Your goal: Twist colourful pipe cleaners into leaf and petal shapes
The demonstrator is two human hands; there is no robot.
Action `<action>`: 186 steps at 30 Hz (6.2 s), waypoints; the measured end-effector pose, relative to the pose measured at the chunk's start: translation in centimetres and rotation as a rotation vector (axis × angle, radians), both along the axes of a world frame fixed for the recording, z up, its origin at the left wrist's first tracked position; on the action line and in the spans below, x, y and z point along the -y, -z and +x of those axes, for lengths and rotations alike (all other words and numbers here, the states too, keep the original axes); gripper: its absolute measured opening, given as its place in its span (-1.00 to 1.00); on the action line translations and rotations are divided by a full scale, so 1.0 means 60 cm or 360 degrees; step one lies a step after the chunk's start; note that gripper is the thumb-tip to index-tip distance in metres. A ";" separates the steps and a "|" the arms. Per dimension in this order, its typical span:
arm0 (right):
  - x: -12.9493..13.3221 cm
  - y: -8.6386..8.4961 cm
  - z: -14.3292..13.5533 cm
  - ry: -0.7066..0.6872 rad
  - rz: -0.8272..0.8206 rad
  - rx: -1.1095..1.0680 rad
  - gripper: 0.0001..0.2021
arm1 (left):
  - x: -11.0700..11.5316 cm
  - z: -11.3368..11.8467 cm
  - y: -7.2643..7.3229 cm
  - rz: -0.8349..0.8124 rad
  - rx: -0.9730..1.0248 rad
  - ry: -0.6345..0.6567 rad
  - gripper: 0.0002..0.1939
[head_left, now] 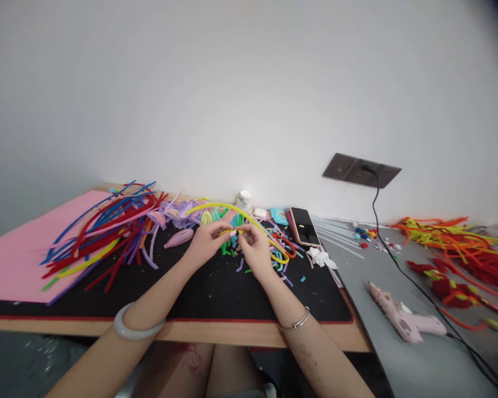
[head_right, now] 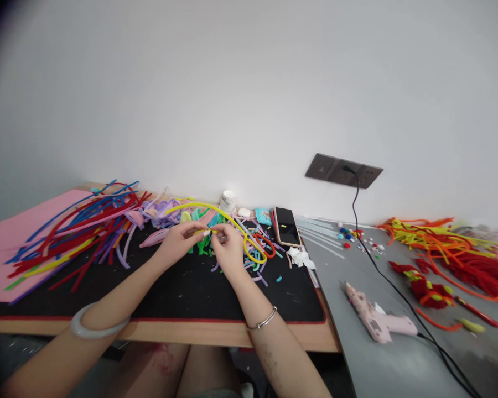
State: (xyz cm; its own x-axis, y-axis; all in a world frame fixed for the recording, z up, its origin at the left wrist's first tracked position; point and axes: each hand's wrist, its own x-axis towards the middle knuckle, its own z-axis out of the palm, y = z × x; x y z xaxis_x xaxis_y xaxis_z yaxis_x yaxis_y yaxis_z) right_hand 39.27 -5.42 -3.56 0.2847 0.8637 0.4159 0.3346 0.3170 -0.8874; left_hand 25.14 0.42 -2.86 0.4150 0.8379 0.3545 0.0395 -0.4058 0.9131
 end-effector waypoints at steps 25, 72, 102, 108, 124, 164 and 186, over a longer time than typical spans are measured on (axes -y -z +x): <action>-0.002 -0.034 0.032 -0.0326 -0.0252 -0.0673 -0.84 | -0.001 -0.003 -0.008 0.0162 -0.0168 -0.0001 -0.76; 0.093 -0.039 0.052 -0.0584 -0.0326 0.1104 -0.82 | 0.022 -0.054 -0.020 -0.0242 -0.0719 0.0395 -0.53; 0.046 -0.048 0.074 0.0083 -0.0001 0.0709 -0.80 | -0.031 -0.041 -0.074 -0.0341 -0.0037 -0.0598 -0.54; 0.047 -0.042 0.069 -0.0101 -0.0152 0.0326 -0.81 | -0.038 -0.043 -0.063 -0.0349 0.0025 -0.0648 -0.57; 0.059 -0.044 0.093 0.0122 0.0236 0.0903 -0.78 | -0.055 -0.069 -0.043 0.0041 -0.0306 -0.0880 -0.56; 0.055 -0.037 0.153 0.0380 0.0303 0.0948 -0.81 | -0.066 -0.096 -0.011 0.0246 -0.0432 -0.0586 -0.76; 0.054 -0.033 0.165 0.0453 0.0318 0.0909 -0.83 | -0.056 -0.094 -0.024 -0.0961 0.0840 0.0088 -0.74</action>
